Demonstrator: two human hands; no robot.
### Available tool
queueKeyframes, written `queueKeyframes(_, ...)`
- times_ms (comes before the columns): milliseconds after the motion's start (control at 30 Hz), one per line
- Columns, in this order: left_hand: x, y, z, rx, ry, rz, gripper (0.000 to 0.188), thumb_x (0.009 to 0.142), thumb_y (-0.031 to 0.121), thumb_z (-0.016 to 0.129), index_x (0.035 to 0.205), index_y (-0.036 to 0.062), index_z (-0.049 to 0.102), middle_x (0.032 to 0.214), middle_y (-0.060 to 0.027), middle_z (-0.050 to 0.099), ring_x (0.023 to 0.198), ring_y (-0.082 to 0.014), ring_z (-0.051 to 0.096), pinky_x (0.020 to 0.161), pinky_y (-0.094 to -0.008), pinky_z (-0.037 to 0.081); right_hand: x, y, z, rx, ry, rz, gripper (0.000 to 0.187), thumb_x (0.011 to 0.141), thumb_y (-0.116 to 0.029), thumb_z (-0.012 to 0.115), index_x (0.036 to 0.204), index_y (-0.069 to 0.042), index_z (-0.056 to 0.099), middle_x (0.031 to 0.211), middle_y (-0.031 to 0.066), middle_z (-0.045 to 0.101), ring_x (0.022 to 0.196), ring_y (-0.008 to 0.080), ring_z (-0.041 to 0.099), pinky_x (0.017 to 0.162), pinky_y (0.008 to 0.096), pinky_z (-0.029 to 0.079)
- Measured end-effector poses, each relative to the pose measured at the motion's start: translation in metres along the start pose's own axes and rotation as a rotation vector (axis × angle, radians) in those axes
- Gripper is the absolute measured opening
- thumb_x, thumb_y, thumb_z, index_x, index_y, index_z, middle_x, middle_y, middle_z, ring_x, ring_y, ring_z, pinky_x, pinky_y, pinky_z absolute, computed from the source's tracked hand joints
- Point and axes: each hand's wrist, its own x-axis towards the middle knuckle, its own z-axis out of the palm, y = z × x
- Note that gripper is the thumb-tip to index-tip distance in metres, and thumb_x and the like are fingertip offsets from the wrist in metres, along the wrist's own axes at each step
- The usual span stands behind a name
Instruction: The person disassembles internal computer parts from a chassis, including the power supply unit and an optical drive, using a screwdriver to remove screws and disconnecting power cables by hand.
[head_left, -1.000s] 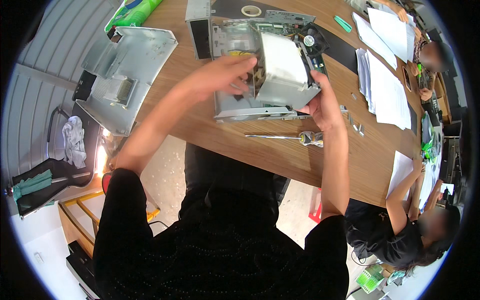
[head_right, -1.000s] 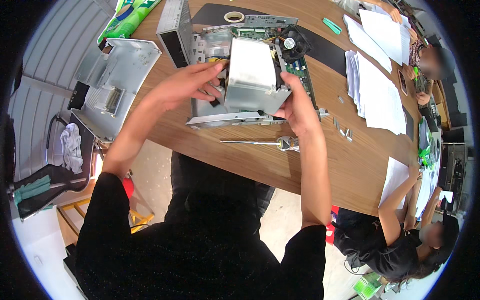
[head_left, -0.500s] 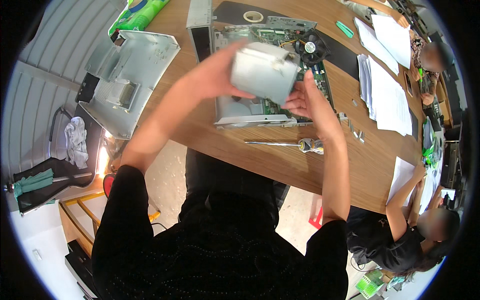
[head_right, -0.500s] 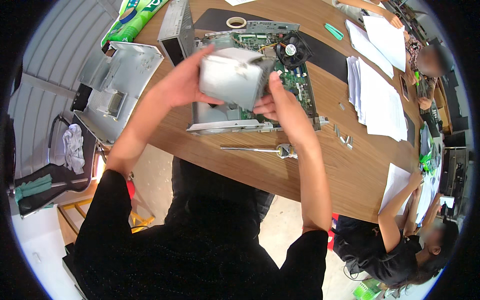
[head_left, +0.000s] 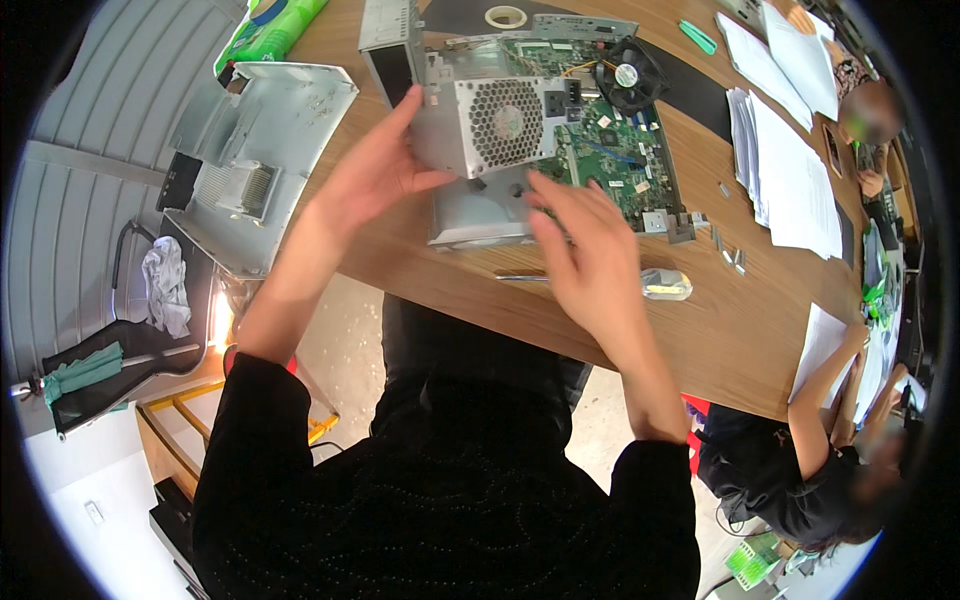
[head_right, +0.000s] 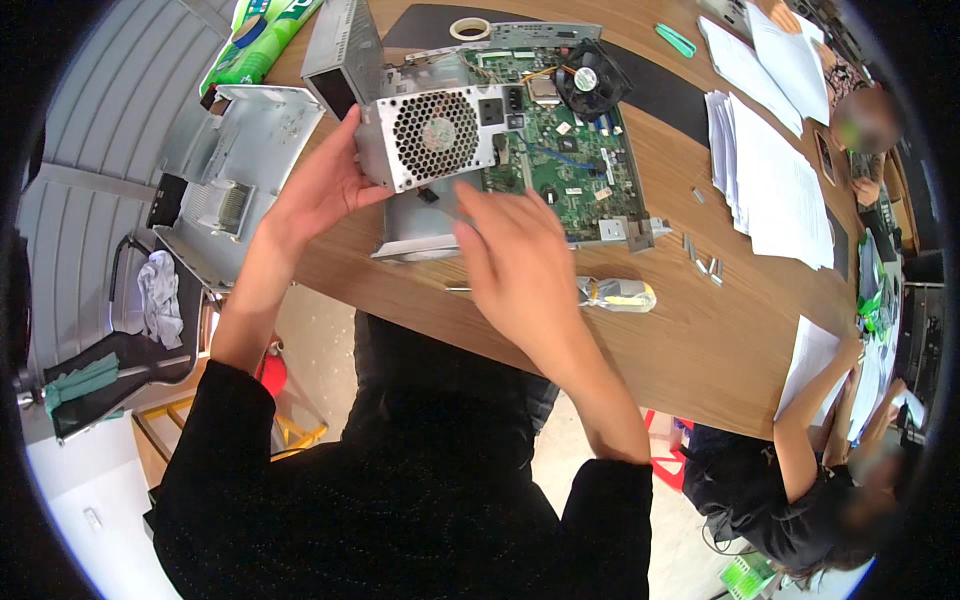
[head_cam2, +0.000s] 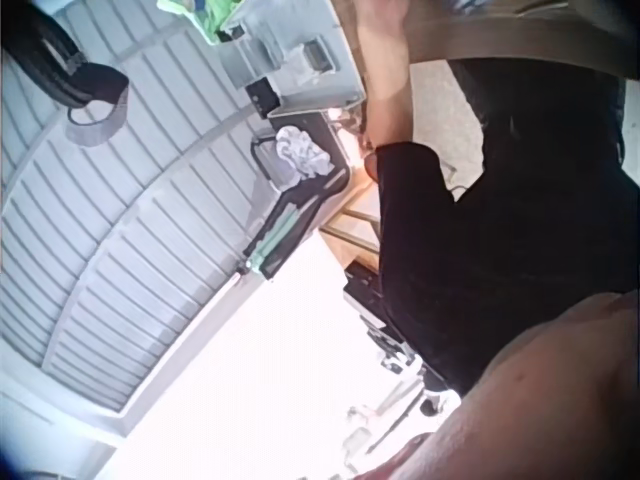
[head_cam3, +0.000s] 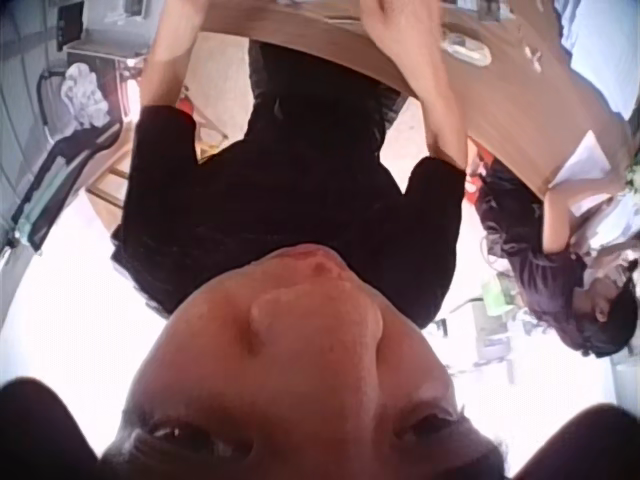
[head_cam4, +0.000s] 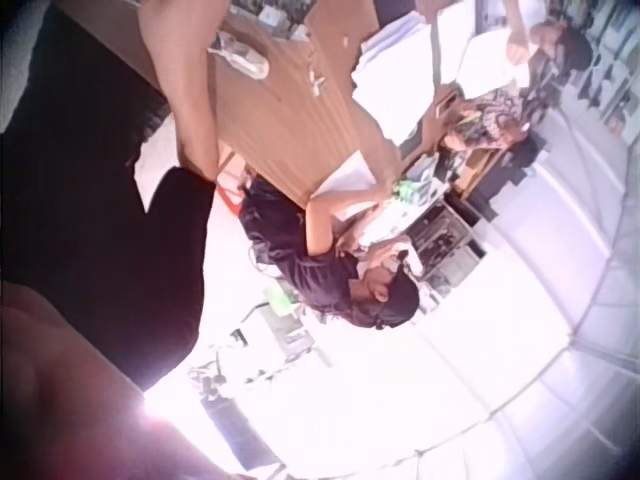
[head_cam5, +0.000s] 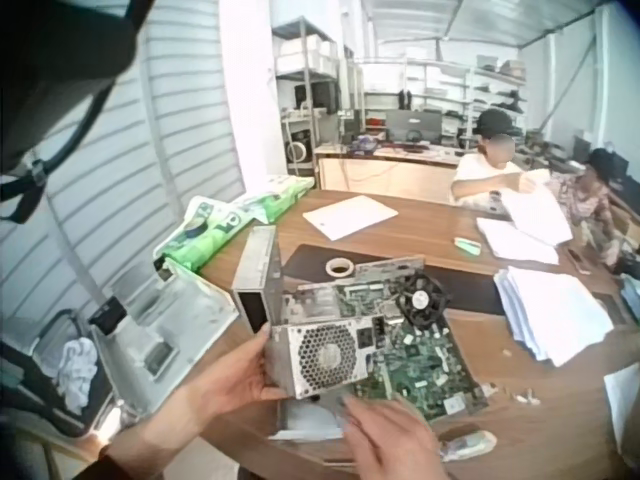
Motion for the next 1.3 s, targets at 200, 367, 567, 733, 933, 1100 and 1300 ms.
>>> queueKeyframes(200,0.0,-0.006,0.003,-0.052,0.085,0.005,0.06,0.105,0.053,0.041,0.143,0.0066,0.046,0.131,-0.0113,0.059,0.113,-0.0218,0.066,0.089,-0.0342,0.062,-0.087,0.035,-0.05,-0.046,0.234,0.545,0.023,0.097,-0.016,0.064,0.112,0.0,0.069,0.1,0.0172,0.071,0.094,0.0327,0.067,0.088,0.0405,0.05)
queueKeyframes(367,-0.002,-0.005,-0.006,-0.07,-0.076,0.004,0.062,0.105,0.051,0.045,0.151,0.0099,0.036,0.147,-0.0084,0.047,0.131,-0.024,0.053,0.104,-0.04,0.053,-0.141,0.075,-0.075,-0.505,0.179,0.538,0.03,0.099,-0.022,0.063,0.118,0.001,0.066,0.098,0.0186,0.067,0.091,0.0328,0.064,0.078,0.0419,0.048)
queueKeyframes(567,-0.004,-0.021,0.009,-0.227,-0.001,0.066,0.061,0.108,0.048,0.036,0.146,0.0008,0.036,0.143,-0.0168,0.049,0.122,-0.0289,0.06,0.099,-0.0398,0.058,-0.143,0.083,-0.056,-0.512,0.151,0.627,0.038,0.1,-0.033,0.061,0.122,-0.002,0.065,0.105,0.0194,0.068,0.089,0.0316,0.064,0.077,0.0398,0.05)
queueKeyframes(733,-0.017,-0.021,0.032,-0.066,-0.13,-0.01,0.058,0.109,0.042,0.038,0.149,-0.0003,0.034,0.148,-0.0185,0.044,0.127,-0.0287,0.056,0.11,-0.04,0.047,-0.137,0.082,-0.055,-0.556,0.14,0.646,0.04,0.098,-0.035,0.064,0.121,-0.003,0.066,0.095,0.0177,0.069,0.075,0.031,0.061,0.072,0.0393,0.05)
queueKeyframes(933,-0.007,-0.022,0.046,0.443,-0.228,-0.162,0.068,0.107,0.041,0.047,0.159,0.0047,0.022,0.151,-0.0125,0.045,0.134,-0.0227,0.051,0.111,-0.0341,0.042,-0.13,0.066,-0.056,-0.424,0.111,0.853,0.038,0.095,-0.031,0.068,0.115,0.0,0.065,0.101,0.0207,0.069,0.088,0.0336,0.064,0.079,0.0421,0.05)
queueKeyframes(1100,0.0,-0.014,0.052,0.728,-0.304,-0.147,0.074,0.105,0.042,0.052,0.159,0.0032,0.02,0.146,-0.0117,0.05,0.132,-0.019,0.051,0.109,-0.0324,0.042,-0.148,0.063,-0.056,0.332,0.337,0.783,0.031,0.09,-0.017,0.073,0.115,-0.003,0.062,0.104,0.0064,0.061,0.087,0.0174,0.062,0.073,0.0301,0.052)
queueKeyframes(1300,-0.006,-0.006,0.041,1.088,-0.228,0.104,0.056,0.102,0.033,0.059,0.146,-0.0003,0.047,0.125,-0.0119,0.067,0.11,-0.0198,0.065,0.093,-0.0317,0.05,-0.122,0.039,-0.116,0.593,0.174,0.709,0.039,0.089,-0.024,0.074,0.116,-0.002,0.057,0.108,0.0061,0.054,0.088,0.0107,0.059,0.055,0.0214,0.052)
